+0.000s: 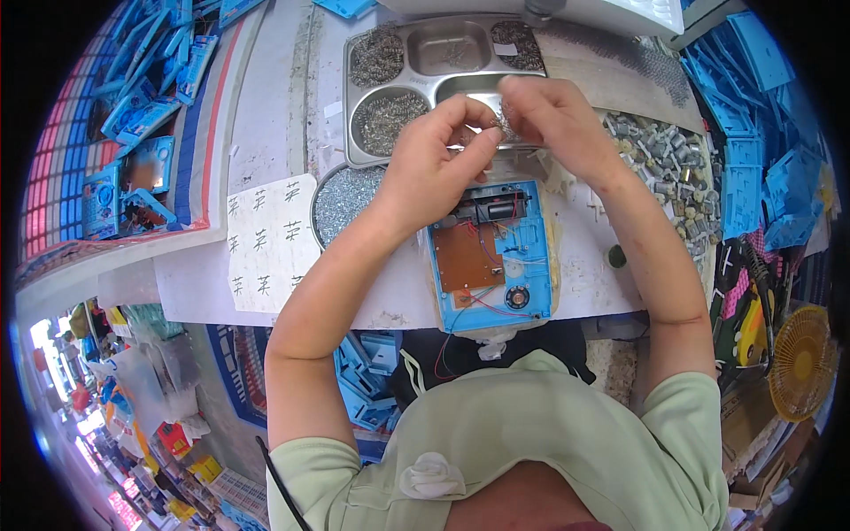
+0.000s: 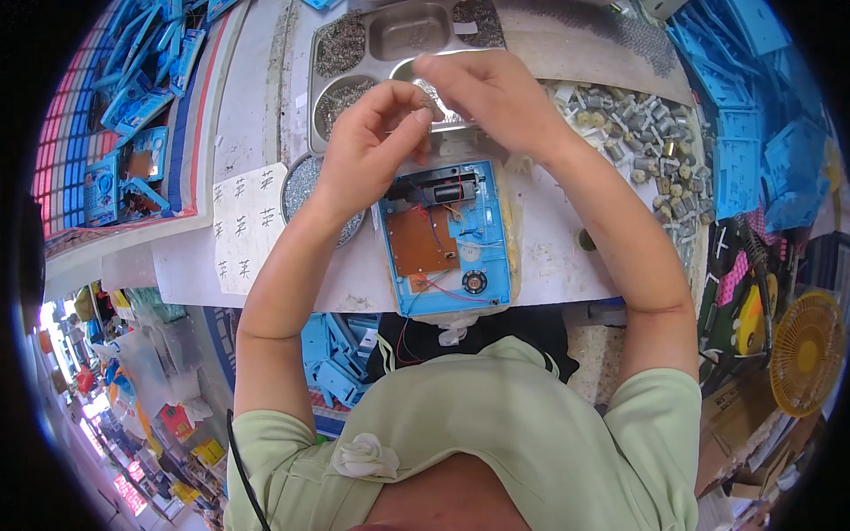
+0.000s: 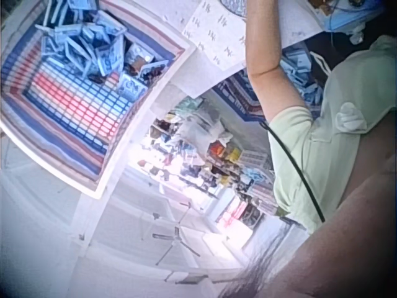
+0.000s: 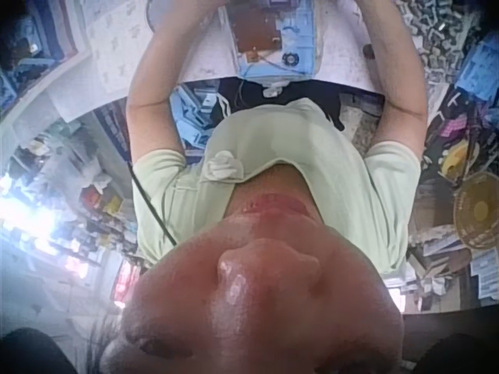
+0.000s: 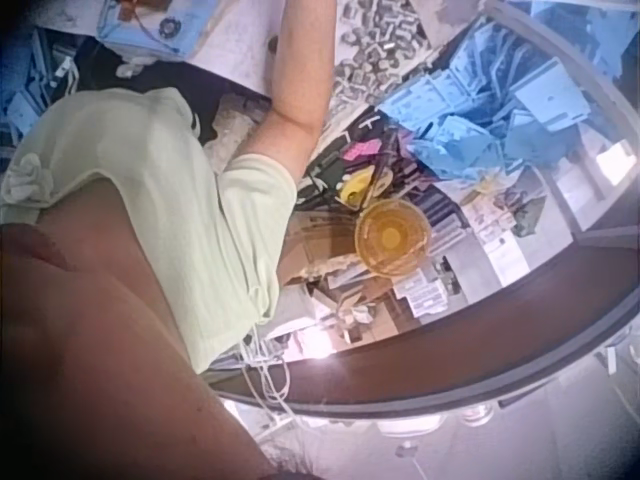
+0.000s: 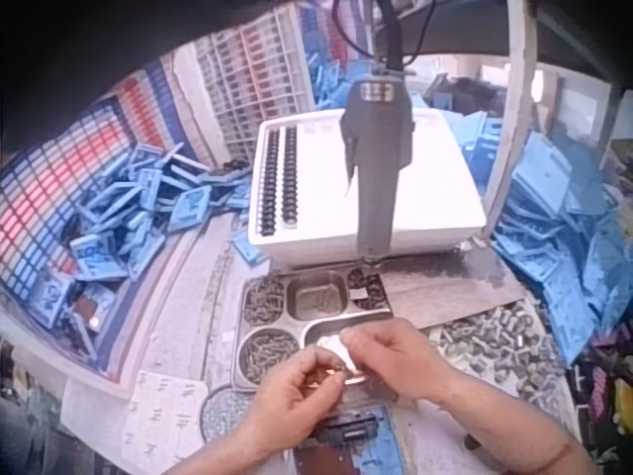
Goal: Assembling small electronic components and plastic parts for a toy using hands and an electric screwdriver.
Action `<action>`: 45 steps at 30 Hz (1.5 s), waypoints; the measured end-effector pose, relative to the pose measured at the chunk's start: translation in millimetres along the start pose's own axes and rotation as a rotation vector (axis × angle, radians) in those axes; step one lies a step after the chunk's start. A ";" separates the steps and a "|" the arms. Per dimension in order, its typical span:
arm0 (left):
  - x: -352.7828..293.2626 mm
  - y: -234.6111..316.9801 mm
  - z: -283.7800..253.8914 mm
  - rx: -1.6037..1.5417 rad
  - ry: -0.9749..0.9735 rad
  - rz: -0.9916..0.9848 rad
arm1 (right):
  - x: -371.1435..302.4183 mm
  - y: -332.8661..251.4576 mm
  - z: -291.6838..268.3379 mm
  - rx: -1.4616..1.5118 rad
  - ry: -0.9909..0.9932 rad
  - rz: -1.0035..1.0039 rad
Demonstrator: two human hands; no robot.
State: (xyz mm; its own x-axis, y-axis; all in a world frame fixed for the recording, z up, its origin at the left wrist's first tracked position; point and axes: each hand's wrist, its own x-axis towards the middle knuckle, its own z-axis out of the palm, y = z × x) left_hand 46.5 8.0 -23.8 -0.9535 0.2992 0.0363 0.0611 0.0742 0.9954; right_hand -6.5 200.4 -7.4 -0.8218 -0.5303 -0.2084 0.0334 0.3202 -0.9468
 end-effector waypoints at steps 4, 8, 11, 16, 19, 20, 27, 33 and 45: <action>0.0 1.5 -4.5 -0.069 -0.044 -0.100 | 5.5 5.1 5.3 -0.027 0.012 -0.300; 3.4 2.3 -12.1 -0.468 -0.116 -0.275 | 11.2 12.5 4.6 -0.068 0.021 -0.408; 6.1 5.7 -21.7 -0.642 -0.148 -0.451 | 13.2 14.3 8.5 -0.141 0.097 -0.496; 12.9 -4.5 -35.4 -0.822 -0.209 -0.631 | 24.1 24.8 14.3 -0.340 0.225 -0.697; 18.3 -20.0 -48.3 -1.039 -0.381 -0.711 | 29.6 30.1 13.1 -0.517 0.273 -0.855; 20.4 -22.5 -51.7 -1.063 -0.436 -0.720 | 31.0 32.7 14.5 -0.532 0.294 -0.899; 17.8 -3.2 -49.5 -0.512 -0.169 -0.587 | 36.5 41.5 8.0 -0.604 0.239 -0.748; 7.9 -10.9 -31.0 0.409 0.024 0.052 | 25.1 8.4 13.4 0.011 0.039 -0.040; 6.2 -5.4 -45.9 -0.891 -0.295 -0.628 | 13.5 14.6 20.7 0.020 0.043 -0.441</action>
State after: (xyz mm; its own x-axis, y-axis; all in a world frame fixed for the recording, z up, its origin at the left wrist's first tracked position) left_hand 26.7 -34.2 -24.8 -0.6270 0.6694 -0.3984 -0.7495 -0.3789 0.5428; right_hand -5.4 181.6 -29.1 -0.7825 -0.5799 0.2268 -0.3154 0.0550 -0.9474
